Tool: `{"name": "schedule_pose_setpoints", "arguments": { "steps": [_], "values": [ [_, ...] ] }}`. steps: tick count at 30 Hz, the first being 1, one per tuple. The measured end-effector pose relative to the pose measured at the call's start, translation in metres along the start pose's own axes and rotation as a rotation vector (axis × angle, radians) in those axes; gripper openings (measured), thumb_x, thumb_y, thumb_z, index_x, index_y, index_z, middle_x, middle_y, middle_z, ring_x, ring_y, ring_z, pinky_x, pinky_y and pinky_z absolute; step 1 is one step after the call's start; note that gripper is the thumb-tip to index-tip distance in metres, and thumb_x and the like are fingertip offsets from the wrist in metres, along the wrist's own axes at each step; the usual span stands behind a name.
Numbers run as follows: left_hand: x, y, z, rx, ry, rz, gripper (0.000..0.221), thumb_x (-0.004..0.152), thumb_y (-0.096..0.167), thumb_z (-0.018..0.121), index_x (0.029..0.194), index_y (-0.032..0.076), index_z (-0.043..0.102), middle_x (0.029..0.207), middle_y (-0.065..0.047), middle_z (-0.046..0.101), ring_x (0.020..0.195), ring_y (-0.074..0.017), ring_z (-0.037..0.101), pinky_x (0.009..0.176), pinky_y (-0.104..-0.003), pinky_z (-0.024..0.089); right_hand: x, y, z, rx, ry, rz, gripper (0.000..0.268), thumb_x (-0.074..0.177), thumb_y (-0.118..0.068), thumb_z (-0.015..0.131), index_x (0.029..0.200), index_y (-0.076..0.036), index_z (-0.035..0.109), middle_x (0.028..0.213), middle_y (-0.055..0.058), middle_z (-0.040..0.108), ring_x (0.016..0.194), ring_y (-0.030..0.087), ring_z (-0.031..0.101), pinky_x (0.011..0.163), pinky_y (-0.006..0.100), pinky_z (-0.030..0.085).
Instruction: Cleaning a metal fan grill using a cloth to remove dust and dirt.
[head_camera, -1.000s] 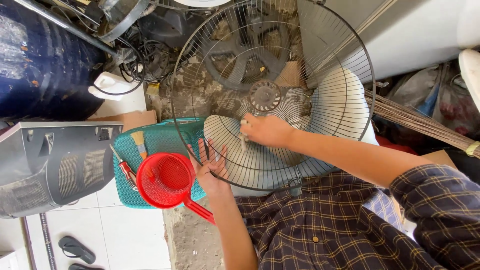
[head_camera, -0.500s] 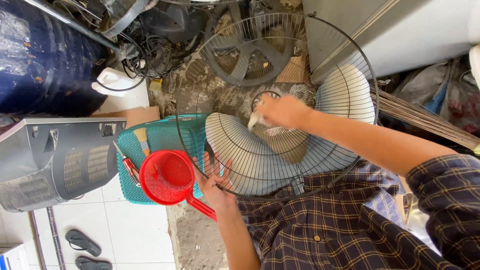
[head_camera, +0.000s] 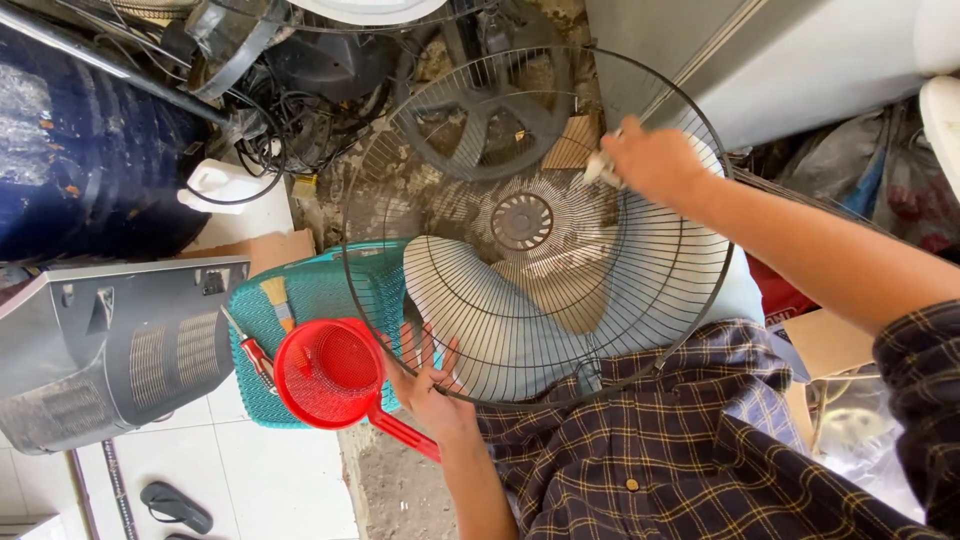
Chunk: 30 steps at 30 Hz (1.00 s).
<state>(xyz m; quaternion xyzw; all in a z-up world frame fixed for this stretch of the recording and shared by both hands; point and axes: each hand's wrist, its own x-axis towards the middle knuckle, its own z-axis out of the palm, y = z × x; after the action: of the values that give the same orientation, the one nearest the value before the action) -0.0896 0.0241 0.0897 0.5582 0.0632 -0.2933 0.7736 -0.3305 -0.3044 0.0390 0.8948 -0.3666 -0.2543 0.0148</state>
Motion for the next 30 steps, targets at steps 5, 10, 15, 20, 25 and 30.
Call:
{"name": "schedule_pose_setpoints", "arguments": {
  "steps": [5, 10, 15, 20, 25, 30],
  "values": [
    [-0.016, 0.01, 0.008, 0.099, -0.009, -0.034, 0.115, 0.055, -0.017, 0.034, 0.164, 0.017, 0.021, 0.154, -0.021, 0.044, 0.138, -0.0433, 0.049, 0.095, -0.052, 0.057, 0.011, 0.011, -0.019, -0.117, 0.113, 0.107, 0.034, 0.084, -0.021, 0.072, 0.113, -0.007, 0.061, 0.101, 0.013, 0.058, 0.045, 0.011, 0.053, 0.037, 0.024, 0.049],
    [-0.029, 0.017, 0.009, 0.18, 0.026, -0.003, 0.119, 0.052, -0.016, 0.033, 0.163, 0.02, 0.015, 0.16, -0.02, 0.036, 0.141, -0.0442, 0.046, 0.094, -0.049, 0.057, -0.006, -0.045, -0.041, 0.286, -0.036, -0.13, 0.055, 0.098, -0.052, 0.037, 0.126, -0.006, 0.052, 0.121, 0.02, 0.053, 0.095, 0.03, 0.061, 0.074, 0.043, 0.063],
    [-0.034, 0.017, 0.004, 0.152, 0.01, -0.012, 0.116, 0.055, -0.021, 0.032, 0.163, 0.019, 0.016, 0.161, -0.023, 0.035, 0.142, -0.0459, 0.044, 0.101, -0.057, 0.053, 0.028, -0.006, -0.016, 0.076, 0.167, -0.044, 0.028, 0.1, -0.011, 0.051, 0.127, -0.007, 0.043, 0.108, 0.017, 0.048, 0.071, 0.022, 0.061, 0.046, 0.028, 0.062],
    [-0.04, 0.013, 0.004, 0.174, -0.019, 0.032, 0.115, 0.057, -0.02, 0.034, 0.163, 0.02, 0.015, 0.163, -0.021, 0.032, 0.142, -0.0472, 0.044, 0.098, -0.056, 0.054, 0.047, -0.005, -0.014, 0.0, 0.304, 0.12, 0.031, 0.085, -0.009, 0.066, 0.113, -0.004, 0.053, 0.106, 0.018, 0.051, 0.054, 0.018, 0.059, 0.037, 0.029, 0.058],
    [-0.043, 0.012, 0.006, 0.186, 0.038, 0.035, 0.116, 0.053, -0.02, 0.032, 0.162, 0.017, 0.016, 0.16, -0.021, 0.039, 0.14, -0.0453, 0.048, 0.099, -0.057, 0.055, 0.038, -0.032, -0.027, 0.321, 0.263, -0.199, 0.021, 0.097, -0.019, 0.055, 0.114, -0.007, 0.049, 0.111, 0.02, 0.054, 0.052, 0.031, 0.062, 0.051, 0.042, 0.057],
    [-0.051, 0.022, 0.015, 0.21, 0.031, 0.015, 0.119, 0.052, -0.019, 0.034, 0.163, 0.02, 0.017, 0.16, -0.021, 0.039, 0.141, -0.0456, 0.047, 0.102, -0.057, 0.052, 0.083, 0.016, 0.009, 0.035, 0.356, 0.173, 0.029, 0.083, -0.009, 0.068, 0.11, -0.008, 0.057, 0.113, 0.017, 0.052, 0.055, 0.022, 0.06, 0.043, 0.035, 0.056]
  ]
}}
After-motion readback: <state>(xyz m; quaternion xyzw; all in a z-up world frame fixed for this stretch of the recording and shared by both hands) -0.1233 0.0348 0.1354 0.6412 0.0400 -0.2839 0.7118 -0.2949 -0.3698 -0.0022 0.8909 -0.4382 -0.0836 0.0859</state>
